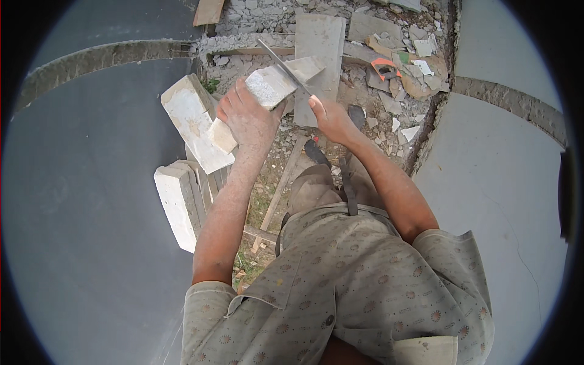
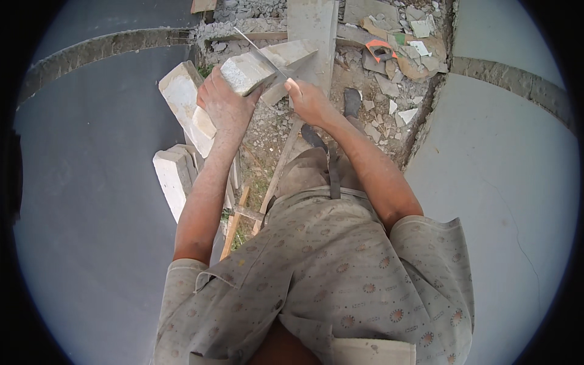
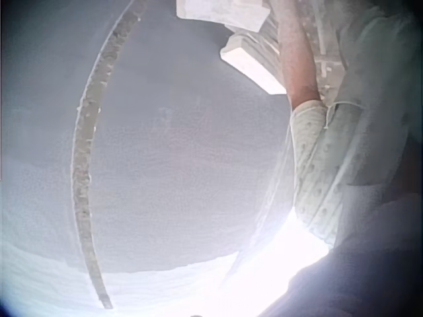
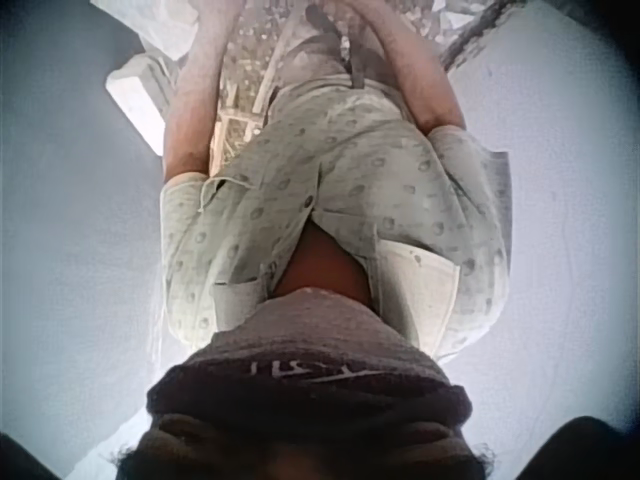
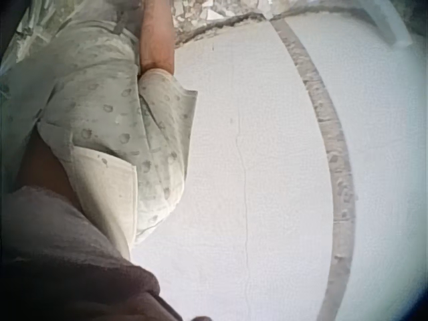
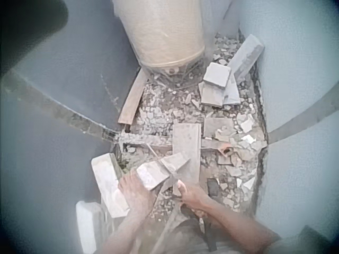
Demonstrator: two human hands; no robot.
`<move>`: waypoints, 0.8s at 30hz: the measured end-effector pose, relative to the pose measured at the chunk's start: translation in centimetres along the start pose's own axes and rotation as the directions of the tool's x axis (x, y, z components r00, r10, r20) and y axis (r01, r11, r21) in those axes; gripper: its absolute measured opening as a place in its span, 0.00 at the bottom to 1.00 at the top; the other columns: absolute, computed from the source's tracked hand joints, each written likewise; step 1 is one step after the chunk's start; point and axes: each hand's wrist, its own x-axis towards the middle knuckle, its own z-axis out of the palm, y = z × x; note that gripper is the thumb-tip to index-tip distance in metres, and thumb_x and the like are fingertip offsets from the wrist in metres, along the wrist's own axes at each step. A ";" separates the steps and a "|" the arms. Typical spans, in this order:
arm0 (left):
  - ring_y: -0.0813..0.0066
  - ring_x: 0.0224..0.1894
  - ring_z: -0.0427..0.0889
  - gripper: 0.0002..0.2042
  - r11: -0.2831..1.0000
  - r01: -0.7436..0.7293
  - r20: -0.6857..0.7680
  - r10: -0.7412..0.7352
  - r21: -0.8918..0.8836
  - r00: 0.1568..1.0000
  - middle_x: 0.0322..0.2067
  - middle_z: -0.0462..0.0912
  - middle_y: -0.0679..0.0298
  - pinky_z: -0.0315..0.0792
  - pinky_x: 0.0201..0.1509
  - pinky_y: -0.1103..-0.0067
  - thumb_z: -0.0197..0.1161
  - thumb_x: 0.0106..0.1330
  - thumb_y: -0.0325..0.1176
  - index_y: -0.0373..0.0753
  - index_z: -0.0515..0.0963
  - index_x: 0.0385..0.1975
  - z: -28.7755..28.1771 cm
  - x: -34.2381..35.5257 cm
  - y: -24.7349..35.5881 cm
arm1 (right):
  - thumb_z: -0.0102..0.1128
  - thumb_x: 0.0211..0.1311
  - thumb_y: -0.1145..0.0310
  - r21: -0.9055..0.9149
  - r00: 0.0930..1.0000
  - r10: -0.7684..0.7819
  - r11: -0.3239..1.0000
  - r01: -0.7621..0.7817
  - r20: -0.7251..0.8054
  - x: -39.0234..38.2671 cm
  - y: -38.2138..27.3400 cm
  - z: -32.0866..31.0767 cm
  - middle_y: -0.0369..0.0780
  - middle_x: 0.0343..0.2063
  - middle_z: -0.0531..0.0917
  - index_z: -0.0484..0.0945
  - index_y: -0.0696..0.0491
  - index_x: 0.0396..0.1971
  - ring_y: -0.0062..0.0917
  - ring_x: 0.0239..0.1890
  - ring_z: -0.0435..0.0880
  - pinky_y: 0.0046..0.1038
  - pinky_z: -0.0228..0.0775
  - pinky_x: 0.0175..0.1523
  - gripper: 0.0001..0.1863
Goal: Manually shaping and refining the edges of stone blocks using a saw-like tool and hitting them against other blocks.
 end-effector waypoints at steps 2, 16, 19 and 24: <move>0.53 0.50 0.67 0.45 1.000 0.002 -0.016 -0.002 0.016 1.000 0.46 0.70 0.51 0.55 0.56 0.57 0.79 0.39 0.45 0.29 0.62 0.56 0.0 0.0 0.1 | 0.36 0.72 0.49 -0.059 0.999 -0.012 0.998 0.014 0.037 0.0 0.2 0.1 0.55 0.32 0.78 0.72 0.59 0.41 0.54 0.38 0.77 0.45 0.67 0.43 0.26; 0.52 0.51 0.67 0.45 1.000 -0.024 -0.037 0.025 0.016 0.999 0.45 0.70 0.50 0.55 0.56 0.58 0.79 0.38 0.45 0.29 0.63 0.56 -0.2 0.3 0.1 | 0.34 0.72 0.47 -0.073 0.992 -0.025 0.997 0.016 -0.127 0.7 3.7 0.7 0.56 0.34 0.78 0.73 0.61 0.38 0.54 0.40 0.76 0.45 0.67 0.43 0.29; 0.52 0.51 0.67 0.46 1.000 -0.004 0.012 0.004 -0.006 1.000 0.45 0.70 0.50 0.55 0.56 0.57 0.79 0.39 0.45 0.29 0.62 0.56 -0.3 0.4 0.2 | 0.36 0.73 0.49 0.014 0.995 0.079 0.997 -0.078 -0.065 0.7 3.5 0.4 0.54 0.30 0.78 0.73 0.59 0.43 0.49 0.37 0.79 0.40 0.68 0.43 0.26; 0.51 0.51 0.67 0.46 1.000 0.019 0.056 -0.018 -0.003 0.998 0.46 0.70 0.49 0.55 0.57 0.57 0.80 0.39 0.44 0.29 0.62 0.56 -0.5 0.3 0.3 | 0.39 0.72 0.51 -0.046 0.999 0.028 0.999 -0.029 -0.024 1.2 2.9 0.5 0.54 0.30 0.79 0.73 0.58 0.42 0.53 0.36 0.77 0.41 0.69 0.40 0.24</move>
